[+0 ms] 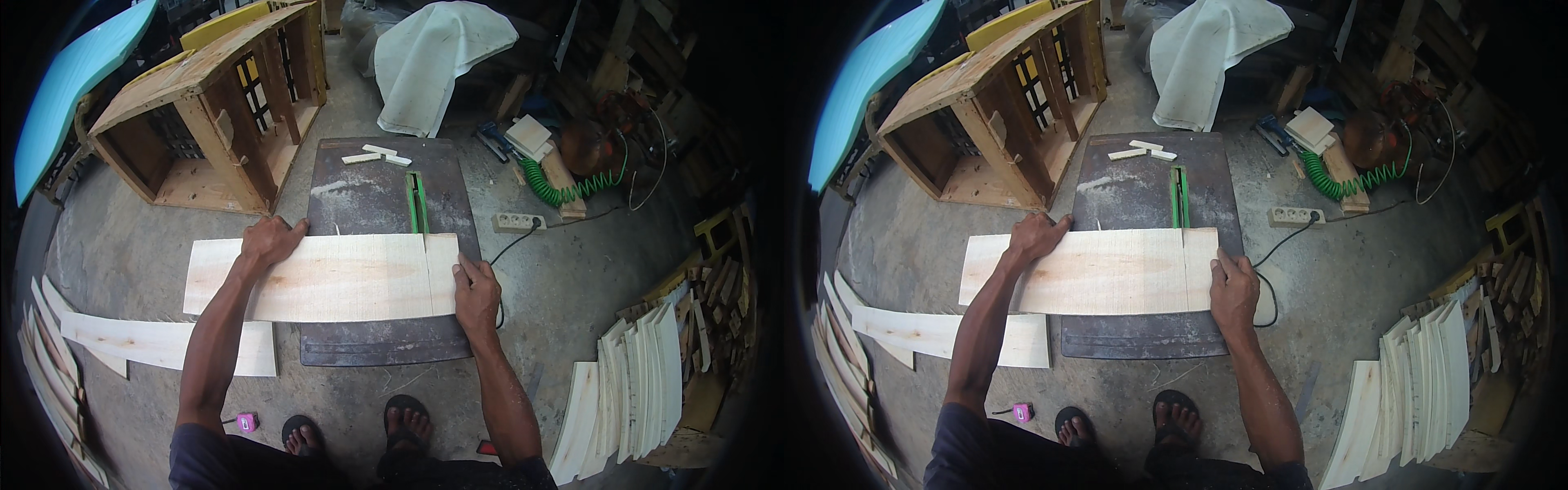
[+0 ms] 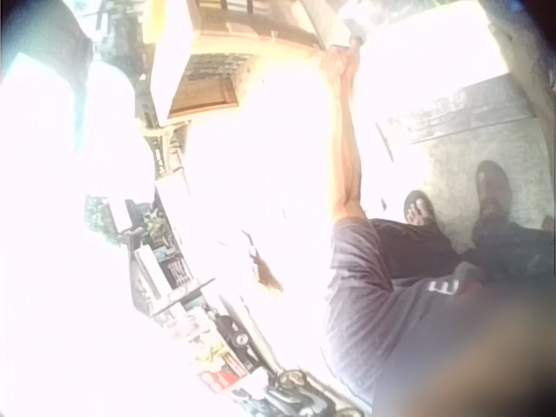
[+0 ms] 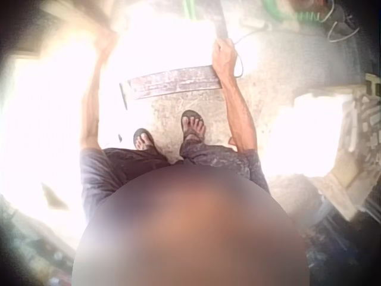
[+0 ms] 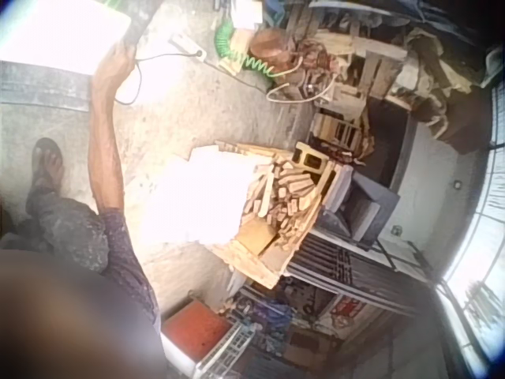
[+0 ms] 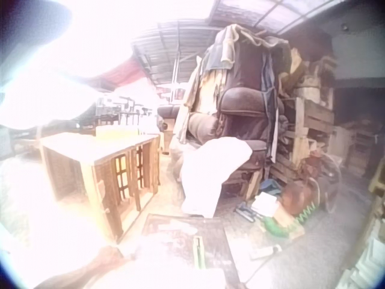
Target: The person measures and marks wooden planks with a tape measure, pencil, and try square, then cuts them on a table saw. The person stacks the cut pieces and briefly interacts with another person in the workshop.
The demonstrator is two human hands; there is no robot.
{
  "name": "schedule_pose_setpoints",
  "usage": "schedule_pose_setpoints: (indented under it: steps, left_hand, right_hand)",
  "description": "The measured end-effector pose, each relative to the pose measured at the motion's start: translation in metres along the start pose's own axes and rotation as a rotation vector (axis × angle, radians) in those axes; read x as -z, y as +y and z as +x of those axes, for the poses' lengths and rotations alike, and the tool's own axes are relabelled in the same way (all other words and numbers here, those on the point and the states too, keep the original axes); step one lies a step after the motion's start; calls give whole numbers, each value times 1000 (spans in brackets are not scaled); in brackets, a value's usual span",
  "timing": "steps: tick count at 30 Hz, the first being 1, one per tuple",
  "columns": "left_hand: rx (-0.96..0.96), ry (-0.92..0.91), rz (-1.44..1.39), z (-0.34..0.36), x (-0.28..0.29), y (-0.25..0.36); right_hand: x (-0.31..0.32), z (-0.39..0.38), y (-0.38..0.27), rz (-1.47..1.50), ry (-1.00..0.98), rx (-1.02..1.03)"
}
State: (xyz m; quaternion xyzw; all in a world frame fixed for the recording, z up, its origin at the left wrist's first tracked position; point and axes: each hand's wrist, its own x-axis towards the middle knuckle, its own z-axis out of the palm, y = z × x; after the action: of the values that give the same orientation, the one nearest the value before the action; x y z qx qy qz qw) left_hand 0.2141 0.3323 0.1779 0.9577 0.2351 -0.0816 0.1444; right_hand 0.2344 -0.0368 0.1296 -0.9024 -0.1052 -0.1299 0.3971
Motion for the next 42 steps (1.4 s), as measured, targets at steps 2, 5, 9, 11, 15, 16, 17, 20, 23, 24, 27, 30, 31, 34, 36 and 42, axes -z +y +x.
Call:
schedule_pose_setpoints:
  steps: [2,5,9,11,15,16,17,20,23,24,27,30,31,34,36,42]
  left_hand:
    - [-4,32,0,0,-1,-2]
    - [-3,39,-3,3,-1,-1]
    - [8,12,-30,9,-3,-2]
    - [-4,20,-36,12,-5,-5]
    - [-15,41,-25,14,-6,-7]
    - [-7,11,-32,14,-5,-6]
    - [0,-19,-38,14,-2,-4]
    - [9,-32,-27,15,-1,-4]
    - [-12,15,-24,15,-3,-5]
    - [-21,35,-26,14,-3,-5]
    - [-22,63,-15,16,-6,-6]
    - [-4,17,-24,17,-3,-5]
    - [-1,17,-28,17,-2,-4]
    - [0,23,-36,16,-1,-2]
    - [-10,34,-31,17,-1,-2]
    - [-22,64,-40,20,-4,-5]
  right_hand:
    - [1,2,-5,-1,-22,-15]
    - [0,3,-3,15,-22,-15]
    - [0,4,-4,-7,-23,-17]
    - [0,4,-3,-9,-25,-14]
    - [-1,5,-3,-21,-21,-7]
    - [0,6,-4,-20,-23,-14]
    - [0,6,-4,-19,-26,-21]
    - [0,7,-5,-22,-21,-18]
    - [-1,8,-5,-21,-20,-16]
    - [-1,8,-4,-26,-26,-20]
    - [-2,9,-4,-35,-37,-33]
    - [-2,11,-5,-32,-37,-41]
    - [-2,11,-5,-33,-34,-36]
    - [-4,12,-3,-29,-24,-30]
    - [-4,12,-3,-30,-25,-32]
    - [-2,14,-7,-34,-46,-58]
